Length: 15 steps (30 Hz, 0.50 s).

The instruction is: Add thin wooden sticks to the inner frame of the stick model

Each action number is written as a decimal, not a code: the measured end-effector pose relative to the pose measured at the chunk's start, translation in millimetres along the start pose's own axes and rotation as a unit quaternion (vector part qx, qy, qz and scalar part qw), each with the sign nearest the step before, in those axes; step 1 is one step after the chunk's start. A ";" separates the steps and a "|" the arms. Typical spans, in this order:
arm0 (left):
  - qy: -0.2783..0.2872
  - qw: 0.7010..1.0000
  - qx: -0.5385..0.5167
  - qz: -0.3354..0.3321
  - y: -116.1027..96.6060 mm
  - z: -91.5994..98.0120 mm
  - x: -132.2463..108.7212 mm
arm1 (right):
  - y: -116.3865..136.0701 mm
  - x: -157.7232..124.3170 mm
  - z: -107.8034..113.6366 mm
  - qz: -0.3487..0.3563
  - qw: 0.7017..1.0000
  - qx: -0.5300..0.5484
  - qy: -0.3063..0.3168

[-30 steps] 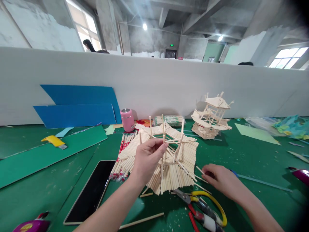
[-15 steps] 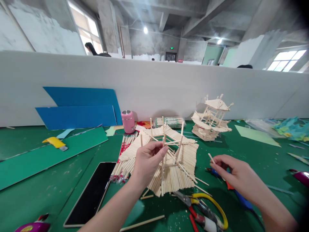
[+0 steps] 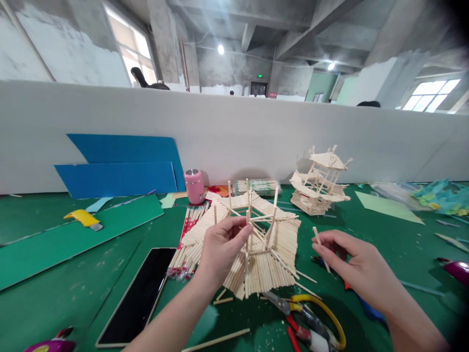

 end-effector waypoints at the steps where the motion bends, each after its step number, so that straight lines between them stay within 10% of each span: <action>1: 0.000 1.000 0.004 -0.002 0.3 0.3 -0.2 | 3.7 0.2 -0.6 0.002 1.000 0.008 -0.002; 10: -0.015 0.990 0.095 -0.101 -14.3 12.7 -18.0 | 26.6 -1.8 -10.4 0.044 0.994 0.097 0.030; 15: 0.089 0.960 0.158 -0.211 -39.2 10.9 -39.7 | 46.2 -11.4 -26.0 0.071 0.976 0.187 0.088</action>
Point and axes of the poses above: each hand's wrist, its own x-axis towards the middle knuckle, its own z-axis out of the back of the hand, y = z × x, the point moved 1 cm from there along x, towards the middle knuckle, and after that the axes turned 12 degrees about -z, right-handed, at the moved point
